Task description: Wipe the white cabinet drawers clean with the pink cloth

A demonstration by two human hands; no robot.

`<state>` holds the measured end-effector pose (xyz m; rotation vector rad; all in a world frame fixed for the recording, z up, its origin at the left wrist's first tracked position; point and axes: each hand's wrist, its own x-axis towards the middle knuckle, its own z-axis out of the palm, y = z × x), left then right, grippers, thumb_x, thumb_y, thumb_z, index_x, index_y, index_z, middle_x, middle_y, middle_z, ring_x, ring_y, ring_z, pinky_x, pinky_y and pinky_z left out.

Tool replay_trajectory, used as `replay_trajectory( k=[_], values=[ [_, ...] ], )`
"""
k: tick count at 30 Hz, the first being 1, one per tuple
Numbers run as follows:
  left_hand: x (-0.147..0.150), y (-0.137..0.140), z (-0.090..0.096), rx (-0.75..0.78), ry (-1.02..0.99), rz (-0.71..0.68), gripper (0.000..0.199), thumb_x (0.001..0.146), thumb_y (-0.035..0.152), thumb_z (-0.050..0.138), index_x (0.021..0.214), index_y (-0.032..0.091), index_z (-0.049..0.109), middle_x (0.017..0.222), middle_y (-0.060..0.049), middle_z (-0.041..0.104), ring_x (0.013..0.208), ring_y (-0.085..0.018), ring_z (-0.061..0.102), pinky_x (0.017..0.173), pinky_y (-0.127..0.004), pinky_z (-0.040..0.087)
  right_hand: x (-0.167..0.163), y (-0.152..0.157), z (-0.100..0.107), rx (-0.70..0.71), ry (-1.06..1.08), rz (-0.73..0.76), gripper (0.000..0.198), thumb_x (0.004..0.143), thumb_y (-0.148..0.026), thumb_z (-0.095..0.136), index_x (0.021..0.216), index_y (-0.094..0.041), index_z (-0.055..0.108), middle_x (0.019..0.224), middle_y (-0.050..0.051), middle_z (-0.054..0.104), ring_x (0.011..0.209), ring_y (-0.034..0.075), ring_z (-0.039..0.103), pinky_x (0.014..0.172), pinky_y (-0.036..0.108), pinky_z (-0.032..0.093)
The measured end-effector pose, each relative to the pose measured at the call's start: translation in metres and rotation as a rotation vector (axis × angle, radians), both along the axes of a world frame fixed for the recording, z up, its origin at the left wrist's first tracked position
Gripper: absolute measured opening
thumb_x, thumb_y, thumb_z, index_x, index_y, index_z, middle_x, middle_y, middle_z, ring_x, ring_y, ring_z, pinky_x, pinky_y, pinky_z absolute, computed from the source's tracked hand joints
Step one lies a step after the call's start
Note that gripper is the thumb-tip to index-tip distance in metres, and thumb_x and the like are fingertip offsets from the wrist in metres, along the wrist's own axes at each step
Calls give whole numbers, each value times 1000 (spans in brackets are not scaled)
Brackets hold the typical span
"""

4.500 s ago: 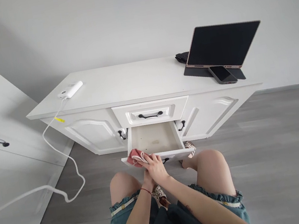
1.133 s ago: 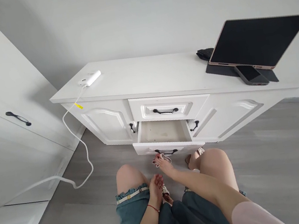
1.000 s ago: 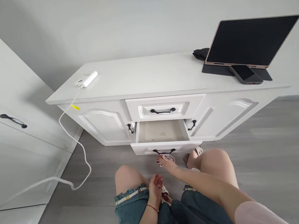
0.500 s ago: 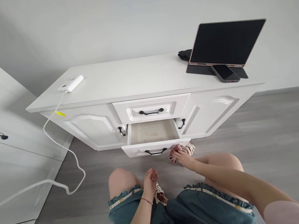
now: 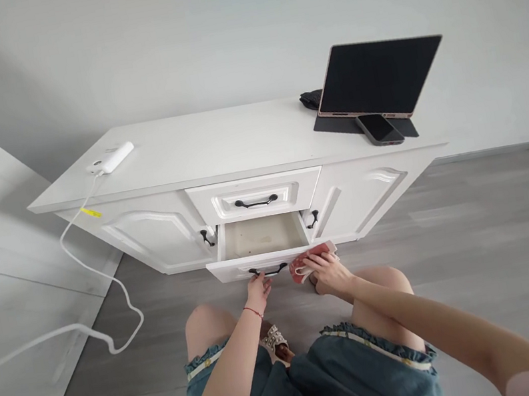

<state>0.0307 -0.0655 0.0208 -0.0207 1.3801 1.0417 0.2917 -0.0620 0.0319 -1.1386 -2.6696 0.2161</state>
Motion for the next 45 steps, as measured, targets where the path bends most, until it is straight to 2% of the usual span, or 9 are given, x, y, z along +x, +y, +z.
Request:
replay_trajectory(
  k=[3,7,11,18,23,29,31,40,45],
  values=[
    [-2,1,3,-9,19,-30,21,82,13,67,71,21,51,72,3,59,64,-11,61,73,-26,43,5,1,17,150,-129,-26,32,87,-11,50,104,-21,75,138,9,60,128,29,47,104,50,35],
    [-4,4,5,-6,19,-46,25,78,12,72,69,21,51,70,3,59,65,-12,62,77,-28,43,12,3,28,138,-49,-179,38,83,-13,52,113,-25,72,136,10,60,128,31,43,103,50,32],
    [-4,8,5,3,37,-39,27,73,16,77,70,22,51,71,4,59,68,-12,62,80,-29,42,8,4,30,211,127,-348,46,75,-16,55,117,-27,70,133,10,59,126,34,42,103,51,31],
    [-3,30,4,0,71,-65,22,77,26,74,74,23,52,79,3,60,76,-13,63,86,-33,41,-9,12,29,370,593,-724,27,80,-18,49,93,-22,73,118,12,57,109,29,48,94,49,39],
    [-5,52,7,-6,95,-85,18,80,24,70,73,23,54,83,2,61,84,-15,63,91,-37,40,-7,23,35,97,1082,-952,24,79,-32,54,88,-21,73,99,8,58,95,24,53,87,42,46],
    [-3,80,12,-16,110,-80,17,83,21,66,71,23,54,83,3,60,86,-15,62,91,-38,40,-2,35,41,-624,1755,-1165,35,52,-27,68,85,-20,69,79,0,69,69,17,59,59,28,47],
    [-2,89,12,-18,111,-72,18,84,21,66,71,23,53,83,3,60,84,-15,62,91,-39,41,-1,37,41,-776,1871,-1179,41,47,-22,69,88,-20,67,72,-3,69,62,16,59,53,27,46],
    [1,125,11,-54,98,1,21,79,24,74,75,24,53,80,3,60,80,-13,63,86,-34,45,6,38,46,-879,1940,-1133,44,48,-17,71,90,-21,62,73,-5,69,61,15,62,54,25,50],
    [5,139,19,-131,51,151,19,76,21,76,76,24,57,83,2,65,83,-14,66,87,-36,49,8,39,46,-897,1950,-1095,42,49,-17,72,90,-21,62,73,-4,69,61,15,61,54,26,49]
  ],
)
